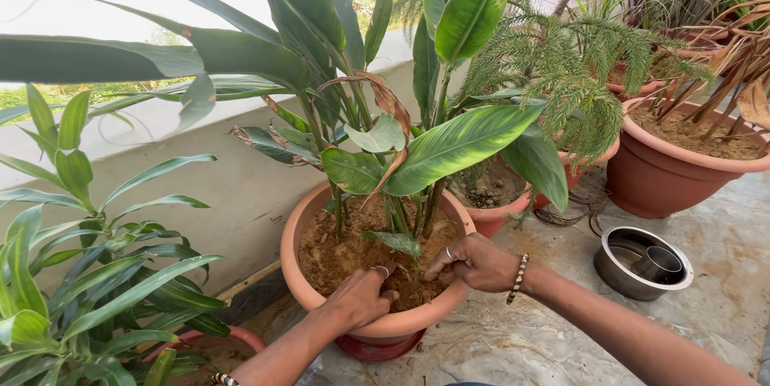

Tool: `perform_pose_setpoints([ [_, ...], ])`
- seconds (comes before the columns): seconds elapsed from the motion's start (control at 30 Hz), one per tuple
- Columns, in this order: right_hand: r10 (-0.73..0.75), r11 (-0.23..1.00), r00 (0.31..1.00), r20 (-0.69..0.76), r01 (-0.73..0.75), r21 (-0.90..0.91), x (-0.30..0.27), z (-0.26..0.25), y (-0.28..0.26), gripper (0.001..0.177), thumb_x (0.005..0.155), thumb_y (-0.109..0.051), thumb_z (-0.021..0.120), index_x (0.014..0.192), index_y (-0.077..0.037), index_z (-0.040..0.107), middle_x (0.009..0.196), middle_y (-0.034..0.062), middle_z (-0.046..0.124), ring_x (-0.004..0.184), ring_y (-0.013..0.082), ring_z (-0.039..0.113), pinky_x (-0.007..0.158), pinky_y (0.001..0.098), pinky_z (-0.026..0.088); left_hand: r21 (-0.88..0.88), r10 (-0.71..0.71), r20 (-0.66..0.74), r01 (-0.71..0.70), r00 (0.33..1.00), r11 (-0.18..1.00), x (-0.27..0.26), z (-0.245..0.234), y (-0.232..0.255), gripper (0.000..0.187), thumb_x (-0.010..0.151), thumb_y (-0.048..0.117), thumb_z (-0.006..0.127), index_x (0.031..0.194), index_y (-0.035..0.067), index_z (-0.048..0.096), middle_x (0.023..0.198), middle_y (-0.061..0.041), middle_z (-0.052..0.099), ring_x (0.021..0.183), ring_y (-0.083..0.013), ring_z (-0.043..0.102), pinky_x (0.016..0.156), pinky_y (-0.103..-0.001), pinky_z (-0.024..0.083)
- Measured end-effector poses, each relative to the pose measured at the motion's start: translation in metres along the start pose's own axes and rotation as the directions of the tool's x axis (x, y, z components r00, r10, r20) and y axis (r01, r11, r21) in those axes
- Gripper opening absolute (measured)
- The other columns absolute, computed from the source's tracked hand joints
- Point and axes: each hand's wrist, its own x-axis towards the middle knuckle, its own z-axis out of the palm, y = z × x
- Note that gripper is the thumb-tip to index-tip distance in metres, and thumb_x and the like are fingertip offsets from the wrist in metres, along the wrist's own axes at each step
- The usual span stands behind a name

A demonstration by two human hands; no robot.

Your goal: The person waters several potted plants on a balcony. They use a small metal cup to scoop water from a larger metal bowl and pour it into the soil of each plant, moving from one pot to the next.

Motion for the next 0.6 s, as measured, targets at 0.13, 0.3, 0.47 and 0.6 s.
perform_pose_setpoints([
  [0.13, -0.215, 0.977, 0.973, 0.087, 0.215, 0.018, -0.005, 0.018, -0.015, 0.042, 0.081, 0.001, 0.05, 0.115, -0.002, 0.074, 0.11, 0.0137, 0.078, 0.096, 0.0274, 0.072, 0.09, 0.0382, 0.058, -0.018, 0.038, -0.049, -0.039, 0.998, 0.999, 0.007, 0.005, -0.007, 0.054, 0.085, 0.023, 0.063, 0.136, 0.004, 0.058, 0.098, -0.032, 0.07, 0.103, -0.0451, 0.069, 0.097, -0.05, 0.052],
  [0.3, -0.149, 0.989, 0.952, 0.266, 0.148, 0.022, 0.009, 0.018, -0.001, 0.039, 0.088, -0.01, 0.048, 0.119, -0.003, 0.072, 0.115, 0.015, 0.075, 0.103, 0.0285, 0.071, 0.094, 0.0389, 0.055, 0.062, 0.066, -0.053, -0.063, 0.996, 0.996, 0.015, 0.015, -0.018, 0.048, 0.084, 0.028, 0.067, 0.121, -0.002, 0.07, 0.093, -0.033, 0.07, 0.098, -0.0445, 0.072, 0.096, -0.049, 0.055],
  [0.47, -0.102, 0.964, 0.975, 0.199, 0.146, -0.221, 0.019, -0.011, 0.034, 0.04, 0.082, -0.005, 0.051, 0.113, -0.006, 0.077, 0.111, 0.0153, 0.076, 0.104, 0.0315, 0.071, 0.095, 0.0401, 0.054, 0.036, -0.054, 0.051, 0.052, 0.997, 0.998, 0.01, 0.008, -0.014, 0.067, 0.083, 0.029, 0.065, 0.148, 0.015, 0.054, 0.097, -0.033, 0.072, 0.096, -0.0399, 0.076, 0.103, -0.044, 0.053],
  [0.6, -0.12, 0.95, 0.988, 0.099, 0.143, -0.276, 0.019, -0.012, 0.041, 0.036, 0.082, -0.001, 0.054, 0.108, -0.007, 0.078, 0.11, 0.0139, 0.076, 0.105, 0.0318, 0.07, 0.094, 0.0419, 0.053, 0.136, 0.085, -0.011, -0.083, 0.996, 0.987, 0.034, 0.015, -0.033, 0.078, 0.086, 0.038, 0.077, 0.152, 0.013, 0.044, 0.131, -0.026, 0.059, 0.112, -0.0421, 0.065, 0.105, -0.048, 0.046],
])
